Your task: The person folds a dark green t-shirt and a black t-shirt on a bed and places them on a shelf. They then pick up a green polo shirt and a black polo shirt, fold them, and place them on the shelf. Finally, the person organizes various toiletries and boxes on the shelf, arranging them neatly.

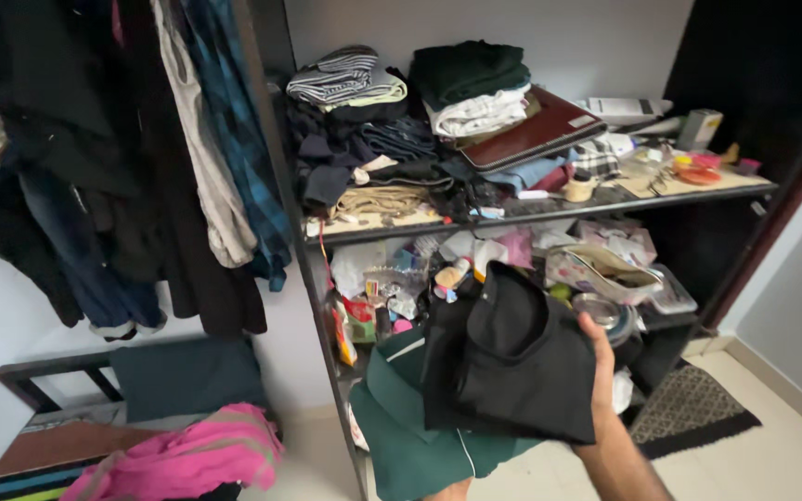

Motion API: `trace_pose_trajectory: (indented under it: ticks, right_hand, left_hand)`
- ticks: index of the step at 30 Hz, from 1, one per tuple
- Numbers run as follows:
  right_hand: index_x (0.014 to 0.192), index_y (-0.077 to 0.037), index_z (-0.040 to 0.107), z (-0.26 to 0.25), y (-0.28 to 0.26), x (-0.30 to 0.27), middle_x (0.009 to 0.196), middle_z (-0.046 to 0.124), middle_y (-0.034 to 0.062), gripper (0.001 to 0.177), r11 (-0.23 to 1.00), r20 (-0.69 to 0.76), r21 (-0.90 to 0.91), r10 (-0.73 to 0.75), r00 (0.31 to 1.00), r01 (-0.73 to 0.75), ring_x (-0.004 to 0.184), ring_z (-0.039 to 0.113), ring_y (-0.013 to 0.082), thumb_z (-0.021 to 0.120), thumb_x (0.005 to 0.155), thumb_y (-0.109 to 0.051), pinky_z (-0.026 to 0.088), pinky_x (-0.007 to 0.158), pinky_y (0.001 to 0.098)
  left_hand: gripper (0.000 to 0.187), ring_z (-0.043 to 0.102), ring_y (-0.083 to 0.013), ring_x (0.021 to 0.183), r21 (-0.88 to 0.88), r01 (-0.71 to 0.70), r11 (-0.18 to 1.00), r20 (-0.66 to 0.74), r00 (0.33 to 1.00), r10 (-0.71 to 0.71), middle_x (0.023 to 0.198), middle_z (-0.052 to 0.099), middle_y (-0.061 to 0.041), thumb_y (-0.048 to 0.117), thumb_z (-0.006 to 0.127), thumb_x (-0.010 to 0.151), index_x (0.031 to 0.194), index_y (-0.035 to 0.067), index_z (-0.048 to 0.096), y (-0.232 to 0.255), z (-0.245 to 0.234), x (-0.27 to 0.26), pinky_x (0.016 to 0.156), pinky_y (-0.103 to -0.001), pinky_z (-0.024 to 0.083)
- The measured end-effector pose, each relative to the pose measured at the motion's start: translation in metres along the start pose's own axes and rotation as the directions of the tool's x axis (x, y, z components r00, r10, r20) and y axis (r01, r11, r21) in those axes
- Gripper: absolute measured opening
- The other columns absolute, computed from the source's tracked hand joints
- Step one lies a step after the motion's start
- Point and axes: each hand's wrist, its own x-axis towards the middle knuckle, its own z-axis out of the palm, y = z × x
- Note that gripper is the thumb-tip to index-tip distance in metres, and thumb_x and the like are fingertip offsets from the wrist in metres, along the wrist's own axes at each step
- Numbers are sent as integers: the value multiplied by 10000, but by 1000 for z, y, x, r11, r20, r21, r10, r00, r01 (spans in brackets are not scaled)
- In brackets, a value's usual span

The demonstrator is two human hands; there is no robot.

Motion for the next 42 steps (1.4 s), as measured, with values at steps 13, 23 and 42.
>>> trace_pose_trajectory:
  ticks: [13, 23, 42]
  right_hand:
    - [1307, 21, 668, 128, -122, 212, 1294, 716, 196, 466, 986, 507, -2, -141, 850, 165, 1183, 684, 353, 497, 1059, -335, 489, 1138, 473]
    - [1259, -6, 678, 210, -179, 313, 1258, 720, 156, 433, 914, 576, -171, -210, 790, 367, 1152, 685, 328, 561, 1045, -363, 525, 1124, 434]
    - [1198, -162, 712, 226, -280, 591, 1155, 710, 40, 392, -79, 61, -996, -215, 975, 45, 1055, 650, 177, 710, 885, -398, 508, 934, 411]
  left_hand:
    - [809, 619, -347, 1178, 3, 28, 1000, 138, 990, -28, 1287, 648, -131, 646, 443, 769, 1358, 104, 561, 60, 34, 186, 1025, -527, 472]
    - [826, 619, -350, 1176, 52, -58, 997, 279, 959, 41, 1282, 651, -131, 673, 430, 767, 1351, 106, 569, 127, 109, 318, 1028, -532, 469]
    - [860, 618, -355, 1171, 98, -259, 961, 263, 938, 226, 1274, 656, -130, 724, 405, 762, 1337, 110, 585, 170, 106, 337, 1032, -540, 462]
